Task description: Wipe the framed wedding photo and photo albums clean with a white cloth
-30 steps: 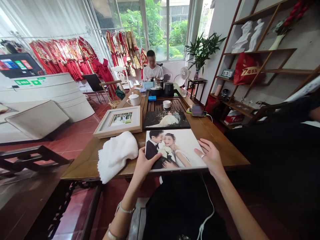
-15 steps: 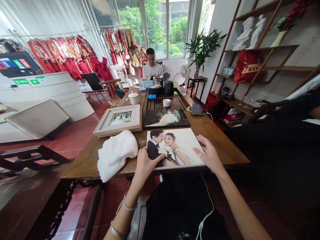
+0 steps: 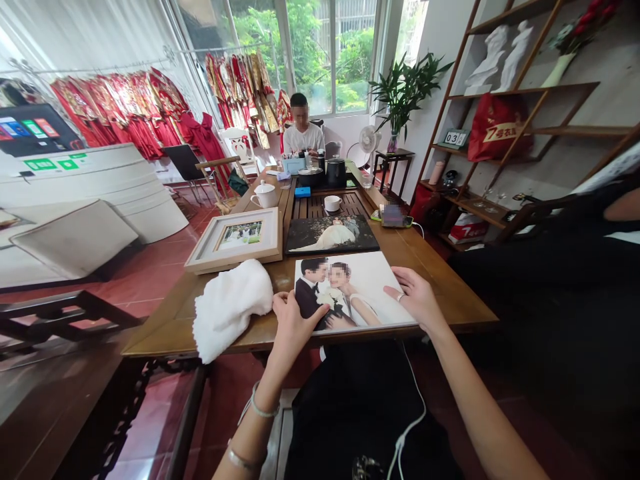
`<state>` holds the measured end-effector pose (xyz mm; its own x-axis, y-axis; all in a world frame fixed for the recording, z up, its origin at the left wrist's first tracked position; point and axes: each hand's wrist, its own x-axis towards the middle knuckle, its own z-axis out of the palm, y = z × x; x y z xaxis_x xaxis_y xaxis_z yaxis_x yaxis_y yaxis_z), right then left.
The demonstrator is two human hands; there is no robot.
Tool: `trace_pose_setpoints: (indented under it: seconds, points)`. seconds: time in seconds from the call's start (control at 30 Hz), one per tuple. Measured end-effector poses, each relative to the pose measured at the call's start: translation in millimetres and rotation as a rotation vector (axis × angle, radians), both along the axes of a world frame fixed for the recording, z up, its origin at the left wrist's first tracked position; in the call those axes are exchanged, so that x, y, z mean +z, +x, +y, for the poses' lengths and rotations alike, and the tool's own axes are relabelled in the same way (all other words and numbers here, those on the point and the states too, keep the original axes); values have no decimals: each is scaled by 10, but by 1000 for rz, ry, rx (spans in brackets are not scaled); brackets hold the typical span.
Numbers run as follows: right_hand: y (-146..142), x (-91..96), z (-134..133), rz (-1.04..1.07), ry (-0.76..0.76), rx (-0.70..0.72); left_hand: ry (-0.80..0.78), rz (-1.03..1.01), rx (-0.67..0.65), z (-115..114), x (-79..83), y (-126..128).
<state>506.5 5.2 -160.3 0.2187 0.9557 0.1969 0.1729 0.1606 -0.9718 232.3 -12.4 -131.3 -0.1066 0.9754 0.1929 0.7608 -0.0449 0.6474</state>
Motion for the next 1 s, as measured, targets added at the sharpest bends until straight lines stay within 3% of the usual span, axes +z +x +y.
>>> trace_pose_setpoints:
  seconds: [0.27,0.5,0.67,0.73,0.83,0.9,1.0]
  points:
    - [23,40,-22,-92,53,2,80,124,-44,-15,-48,39]
    - [3,150,-17,-98,108,132,110,192,-88,-11,-68,22]
    - [0,107,2,-84,137,150,348,155,-158,-139,-3,-7]
    - [4,93,5,-81,146,164,495,150,-175,-225,93,-110]
    - [10,89,4,-100,143,160,608,226,-25,-297,224,-405]
    - [11,97,5,-150,129,137,575,325,94,-289,242,-647]
    - [18,118,12,-277,135,111,398,460,99,-231,160,-957]
